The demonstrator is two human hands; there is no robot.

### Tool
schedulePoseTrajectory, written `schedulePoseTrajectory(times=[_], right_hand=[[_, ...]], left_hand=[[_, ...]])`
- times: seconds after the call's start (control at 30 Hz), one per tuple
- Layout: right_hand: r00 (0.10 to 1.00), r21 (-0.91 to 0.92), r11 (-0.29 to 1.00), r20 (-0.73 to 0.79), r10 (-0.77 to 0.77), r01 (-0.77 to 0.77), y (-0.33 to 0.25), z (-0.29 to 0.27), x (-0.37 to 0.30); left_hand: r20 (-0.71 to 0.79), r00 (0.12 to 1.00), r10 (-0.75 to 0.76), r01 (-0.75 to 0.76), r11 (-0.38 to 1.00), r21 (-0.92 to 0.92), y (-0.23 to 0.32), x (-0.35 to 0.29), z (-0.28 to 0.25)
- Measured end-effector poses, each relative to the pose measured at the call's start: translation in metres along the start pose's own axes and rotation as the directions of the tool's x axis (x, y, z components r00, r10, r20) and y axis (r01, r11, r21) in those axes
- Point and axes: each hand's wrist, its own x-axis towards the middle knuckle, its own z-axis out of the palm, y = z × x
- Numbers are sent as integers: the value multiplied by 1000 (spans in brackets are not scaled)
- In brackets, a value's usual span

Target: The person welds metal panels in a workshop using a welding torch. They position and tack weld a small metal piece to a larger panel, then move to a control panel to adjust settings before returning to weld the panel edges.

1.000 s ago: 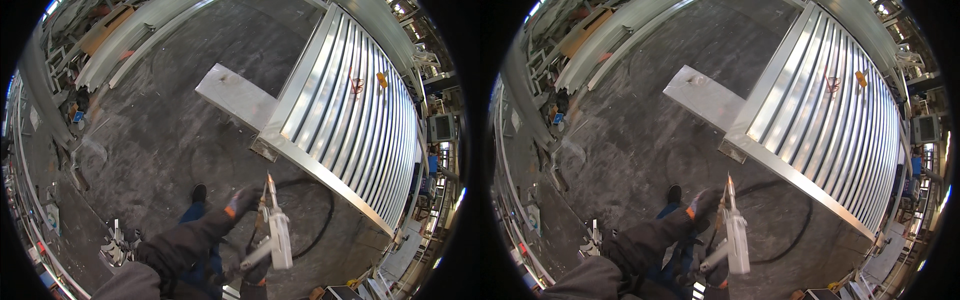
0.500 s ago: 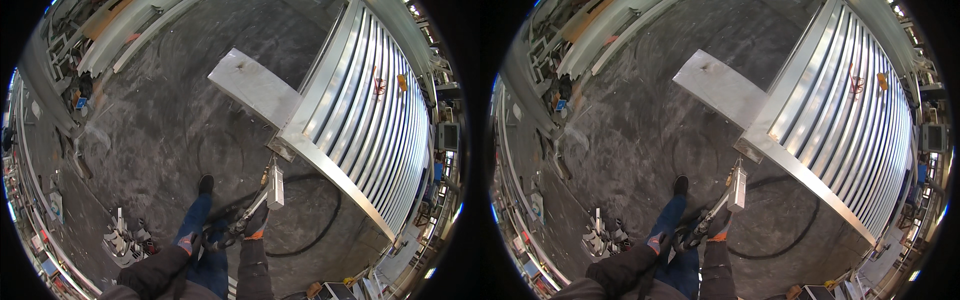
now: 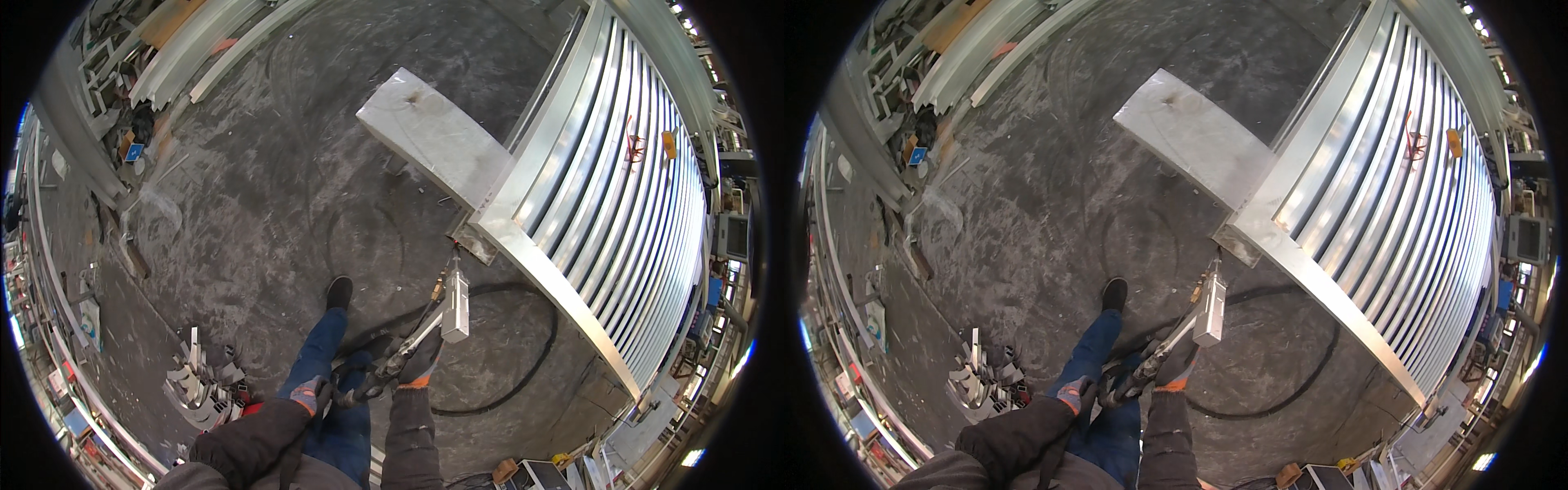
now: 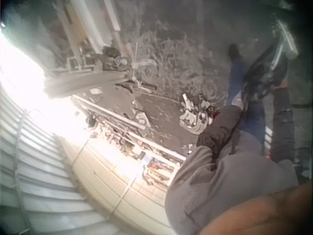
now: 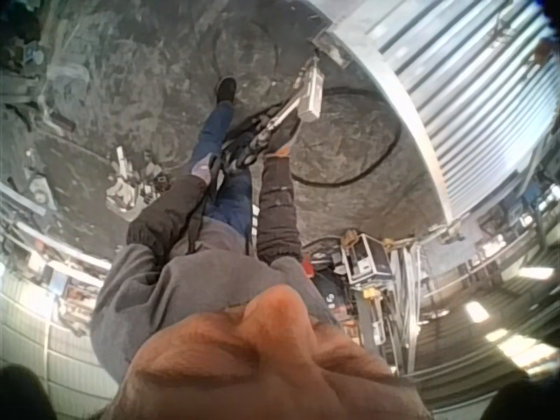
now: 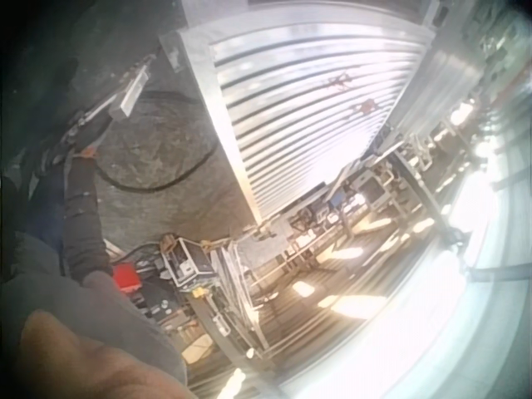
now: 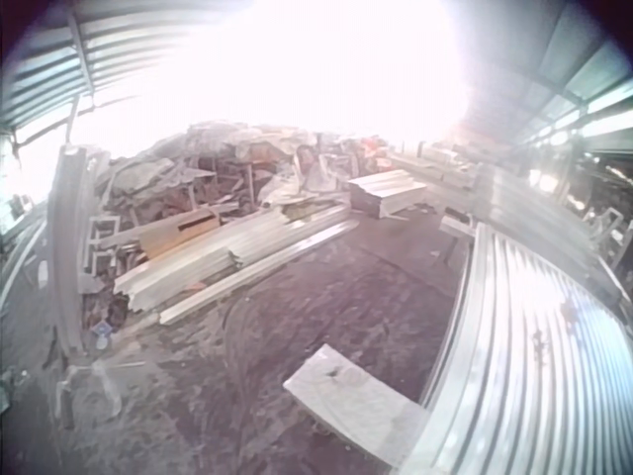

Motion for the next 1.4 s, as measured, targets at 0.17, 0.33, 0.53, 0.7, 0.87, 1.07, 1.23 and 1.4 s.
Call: schedulePoseTrajectory(times=[0.17,0.33,0.53,0.7,0.87,1.07,1.23,1.4], right_hand=[[1000,39,999,19,-4,3,2,5,3],[1000,80,997,-22,4,-2,0,13,1],[1000,66,998,3,1,-1,1,15,1],[996,44,996,-43,77,-76,5,10,4],[998,-73,997,-69,8,-13,13,-1,18],[995,-114,992,-88,-56,46,37,-13,24],[986,-228,966,-90,-143,119,40,-8,22],[1000,-78,997,-23,7,-9,26,2,12]], left_hand=[[53,996,-72,71,997,13,2,-2,-5],[70,996,-46,43,998,42,4,3,-14],[-4,1000,23,-23,1000,-8,13,12,-37],[-310,867,390,-455,874,-172,76,57,-84],[-671,219,708,-791,531,302,232,129,-146],[-269,82,960,-716,245,654,417,223,-220],[-356,208,911,-451,412,792,463,281,-222],[-358,124,925,-456,374,808,461,290,-220]])
